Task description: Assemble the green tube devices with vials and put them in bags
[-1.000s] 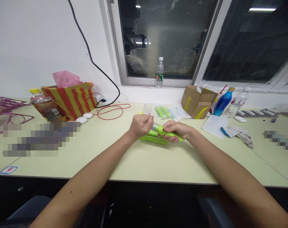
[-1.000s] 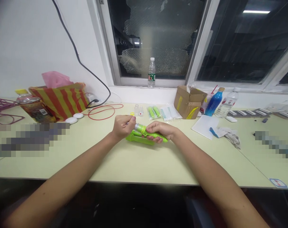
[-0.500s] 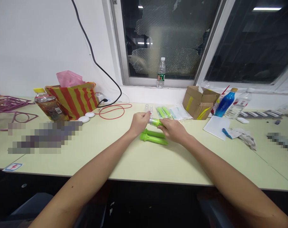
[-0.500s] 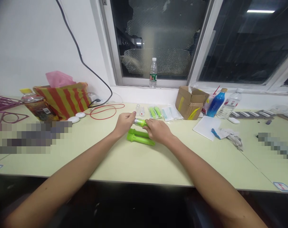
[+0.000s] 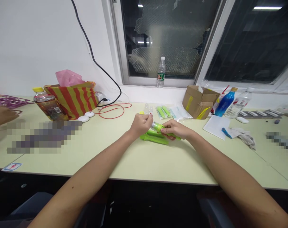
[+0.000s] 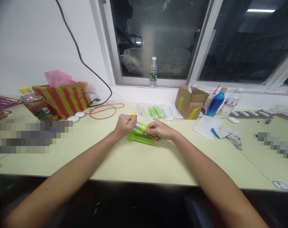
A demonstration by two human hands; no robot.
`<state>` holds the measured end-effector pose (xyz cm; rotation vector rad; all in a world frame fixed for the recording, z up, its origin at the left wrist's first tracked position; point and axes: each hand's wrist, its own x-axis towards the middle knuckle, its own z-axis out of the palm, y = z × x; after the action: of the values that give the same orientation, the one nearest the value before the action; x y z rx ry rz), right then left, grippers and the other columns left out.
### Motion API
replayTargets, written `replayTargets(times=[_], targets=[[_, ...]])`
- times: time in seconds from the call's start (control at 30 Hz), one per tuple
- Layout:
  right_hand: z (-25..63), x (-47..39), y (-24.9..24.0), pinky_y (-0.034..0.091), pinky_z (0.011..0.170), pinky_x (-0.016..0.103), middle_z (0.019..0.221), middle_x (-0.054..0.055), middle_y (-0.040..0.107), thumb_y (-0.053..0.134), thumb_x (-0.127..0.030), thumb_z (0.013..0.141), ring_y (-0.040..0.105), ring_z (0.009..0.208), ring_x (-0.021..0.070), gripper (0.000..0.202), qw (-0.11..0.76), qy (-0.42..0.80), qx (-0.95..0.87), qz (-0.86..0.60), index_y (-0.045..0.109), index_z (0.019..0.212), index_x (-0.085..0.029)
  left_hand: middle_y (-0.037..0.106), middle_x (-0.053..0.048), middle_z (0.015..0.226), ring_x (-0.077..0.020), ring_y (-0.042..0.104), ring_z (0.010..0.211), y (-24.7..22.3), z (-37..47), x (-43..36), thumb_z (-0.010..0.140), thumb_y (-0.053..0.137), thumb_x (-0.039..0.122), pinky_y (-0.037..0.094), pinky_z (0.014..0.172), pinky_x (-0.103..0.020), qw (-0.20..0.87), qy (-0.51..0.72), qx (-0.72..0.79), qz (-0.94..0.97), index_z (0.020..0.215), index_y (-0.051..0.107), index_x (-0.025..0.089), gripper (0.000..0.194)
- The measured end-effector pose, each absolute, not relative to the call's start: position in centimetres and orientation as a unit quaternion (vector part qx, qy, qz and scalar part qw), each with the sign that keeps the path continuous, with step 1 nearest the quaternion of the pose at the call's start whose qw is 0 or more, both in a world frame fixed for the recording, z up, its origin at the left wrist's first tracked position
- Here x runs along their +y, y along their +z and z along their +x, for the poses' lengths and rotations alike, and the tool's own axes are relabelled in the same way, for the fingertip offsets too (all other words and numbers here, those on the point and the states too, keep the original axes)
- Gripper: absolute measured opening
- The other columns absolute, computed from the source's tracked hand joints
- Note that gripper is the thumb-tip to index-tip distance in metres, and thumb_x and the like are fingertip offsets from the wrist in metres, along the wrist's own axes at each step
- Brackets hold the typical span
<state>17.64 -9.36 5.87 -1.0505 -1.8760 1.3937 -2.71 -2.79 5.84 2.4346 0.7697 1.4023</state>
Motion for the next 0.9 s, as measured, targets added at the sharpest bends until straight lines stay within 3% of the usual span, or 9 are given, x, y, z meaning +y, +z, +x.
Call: replayTargets(times=[0.2,0.4,0.53,0.7,0.9], targets=[[18.0,-8.9,5.4,0.034,0.039,0.022,0.060,-0.001,0.055,0.067,-0.046,0.082,0.047,0.043,0.0086,0.034,0.283,0.549,-0.686,-0.385,0.065,0.087,-0.013,0.026,0.003,0.045,-0.0084,0.026,0.044,5.0,-2.3,-2.5,0.093,0.043,0.036,0.022,0.051,-0.029,0.131,0.505,0.255,0.814,0.049,0.031,0.018,0.049],[20.5,-8.3,5.7,0.043,0.046,0.024,0.079,0.005,0.064,0.067,-0.041,0.083,0.056,0.054,0.0115,0.031,0.268,0.591,-0.655,-0.387,0.066,0.097,-0.014,0.043,0.003,0.055,-0.0101,0.039,0.053,4.8,-2.3,-1.9,0.093,0.045,0.043,0.029,0.054,-0.025,0.202,0.543,0.308,0.755,0.062,0.050,0.018,0.040],[22.1,-7.5,5.0,0.040,0.045,0.024,0.075,0.005,0.060,0.069,-0.037,0.080,0.052,0.052,0.0106,0.026,0.330,0.584,-0.624,-0.402,0.067,0.088,-0.012,0.051,0.003,0.061,-0.0104,0.048,0.055,4.5,-2.6,-0.8,0.091,0.048,0.046,0.035,0.055,-0.022,0.296,0.536,0.327,0.720,0.083,0.056,0.019,0.029],[23.2,-6.9,3.8,0.040,0.047,0.025,0.072,0.004,0.058,0.072,-0.039,0.076,0.053,0.055,0.0114,0.028,0.393,0.562,-0.591,-0.424,0.066,0.087,-0.013,0.061,0.001,0.074,-0.0081,0.052,0.051,3.7,-2.6,0.3,0.090,0.050,0.046,0.039,0.053,-0.021,0.365,0.507,0.331,0.707,0.093,0.056,0.019,0.028],[21.9,-6.1,2.0,0.043,0.046,0.024,0.070,0.000,0.057,0.076,-0.041,0.071,0.055,0.058,0.0127,0.034,0.453,0.523,-0.580,-0.430,0.062,0.089,-0.016,0.067,-0.005,0.087,-0.0160,0.068,0.072,3.6,-1.7,0.4,0.081,0.064,0.035,0.048,0.060,-0.024,0.483,0.479,0.331,0.654,0.113,0.048,0.018,0.040]])
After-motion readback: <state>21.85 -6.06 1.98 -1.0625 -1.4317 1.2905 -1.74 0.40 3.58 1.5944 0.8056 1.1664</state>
